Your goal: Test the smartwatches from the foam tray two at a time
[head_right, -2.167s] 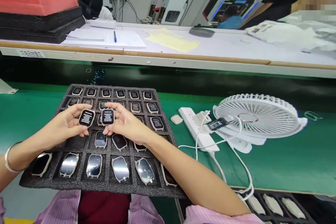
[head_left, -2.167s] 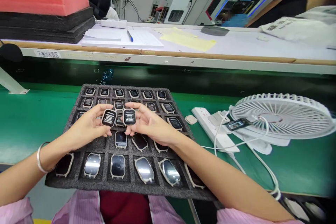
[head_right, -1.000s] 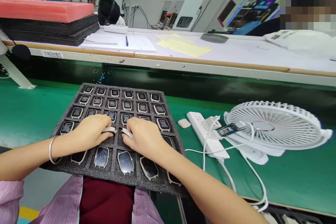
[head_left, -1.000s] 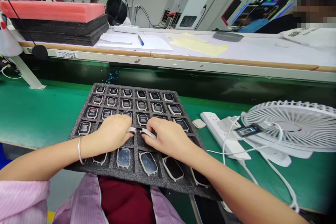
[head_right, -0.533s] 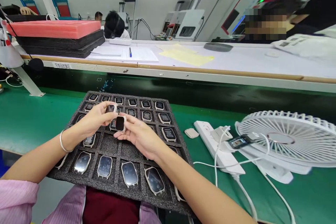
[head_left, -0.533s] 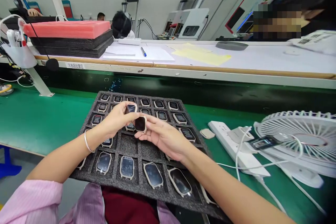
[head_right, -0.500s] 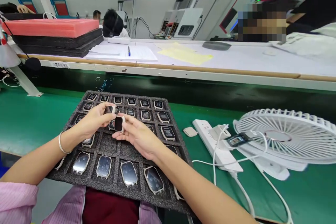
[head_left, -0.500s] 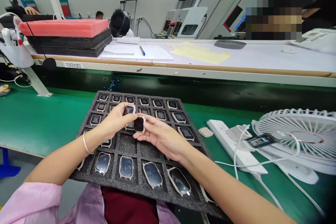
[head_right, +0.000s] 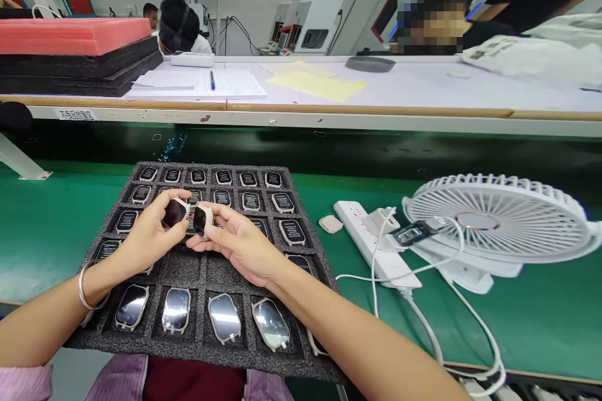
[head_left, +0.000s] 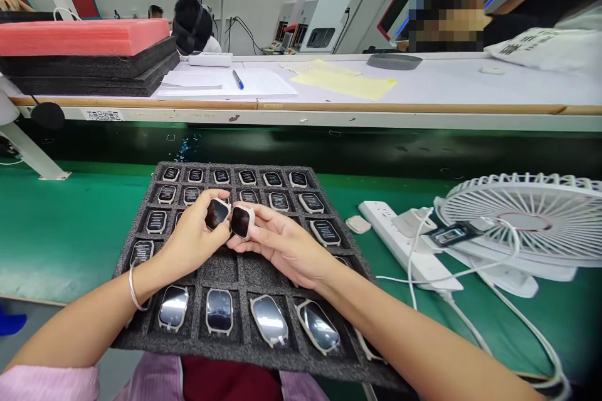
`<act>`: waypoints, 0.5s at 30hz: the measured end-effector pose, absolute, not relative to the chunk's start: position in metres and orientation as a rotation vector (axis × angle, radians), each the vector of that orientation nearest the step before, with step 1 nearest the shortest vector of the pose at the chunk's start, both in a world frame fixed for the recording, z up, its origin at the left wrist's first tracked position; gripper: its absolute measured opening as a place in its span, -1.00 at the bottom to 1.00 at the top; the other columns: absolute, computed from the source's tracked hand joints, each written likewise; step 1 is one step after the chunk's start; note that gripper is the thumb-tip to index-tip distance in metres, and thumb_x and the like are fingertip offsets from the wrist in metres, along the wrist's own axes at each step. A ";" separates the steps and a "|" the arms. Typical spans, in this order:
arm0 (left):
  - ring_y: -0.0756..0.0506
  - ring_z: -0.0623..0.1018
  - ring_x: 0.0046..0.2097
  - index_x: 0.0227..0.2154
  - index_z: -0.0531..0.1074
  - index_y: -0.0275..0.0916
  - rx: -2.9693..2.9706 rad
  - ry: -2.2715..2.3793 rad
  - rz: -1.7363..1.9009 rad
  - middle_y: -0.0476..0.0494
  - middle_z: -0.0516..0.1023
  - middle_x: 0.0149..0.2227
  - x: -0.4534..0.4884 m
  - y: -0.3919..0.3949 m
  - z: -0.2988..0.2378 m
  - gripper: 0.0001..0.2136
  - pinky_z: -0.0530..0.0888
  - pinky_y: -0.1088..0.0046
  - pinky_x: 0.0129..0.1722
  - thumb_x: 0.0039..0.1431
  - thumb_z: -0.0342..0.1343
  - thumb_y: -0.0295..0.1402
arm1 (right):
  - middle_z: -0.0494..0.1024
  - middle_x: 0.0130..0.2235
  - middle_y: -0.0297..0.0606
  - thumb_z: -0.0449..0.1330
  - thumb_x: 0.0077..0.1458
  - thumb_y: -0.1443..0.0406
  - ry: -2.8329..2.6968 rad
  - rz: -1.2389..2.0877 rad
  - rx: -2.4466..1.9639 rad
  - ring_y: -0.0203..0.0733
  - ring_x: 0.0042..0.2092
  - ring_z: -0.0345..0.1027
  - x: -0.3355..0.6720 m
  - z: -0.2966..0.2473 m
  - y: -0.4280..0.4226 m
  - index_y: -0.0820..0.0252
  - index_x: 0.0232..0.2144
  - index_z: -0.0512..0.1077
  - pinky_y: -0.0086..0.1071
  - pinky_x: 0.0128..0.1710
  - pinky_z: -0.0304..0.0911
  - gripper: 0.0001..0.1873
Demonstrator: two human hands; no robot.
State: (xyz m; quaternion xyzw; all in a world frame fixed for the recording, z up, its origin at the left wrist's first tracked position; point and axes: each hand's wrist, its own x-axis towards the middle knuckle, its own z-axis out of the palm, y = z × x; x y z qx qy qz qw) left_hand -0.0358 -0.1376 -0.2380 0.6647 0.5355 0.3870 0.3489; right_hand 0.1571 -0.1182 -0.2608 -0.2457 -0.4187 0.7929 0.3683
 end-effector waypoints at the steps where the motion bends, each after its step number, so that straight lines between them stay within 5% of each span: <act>1: -0.01 0.39 -0.44 0.07 0.37 -0.22 1.719 1.390 1.014 0.02 0.46 -0.39 -0.035 -0.138 -0.238 -0.58 0.36 0.46 -0.43 0.11 0.11 -0.33 | 0.62 -0.15 -0.26 0.47 0.06 0.23 -1.076 2.037 -0.618 -0.21 -0.21 0.62 0.158 -0.260 -0.118 0.13 0.06 0.46 -0.30 -0.11 0.49 -0.47; 15: -0.03 0.49 -0.32 0.06 0.37 -0.29 1.653 1.383 1.085 -0.12 0.56 -0.20 -0.029 -0.141 -0.236 -0.57 0.42 0.47 -0.39 0.09 0.10 -0.36 | 0.65 -0.24 -0.30 0.44 0.09 0.19 -1.099 2.070 -0.531 -0.25 -0.24 0.60 0.162 -0.256 -0.118 0.12 0.11 0.43 -0.34 -0.14 0.44 -0.45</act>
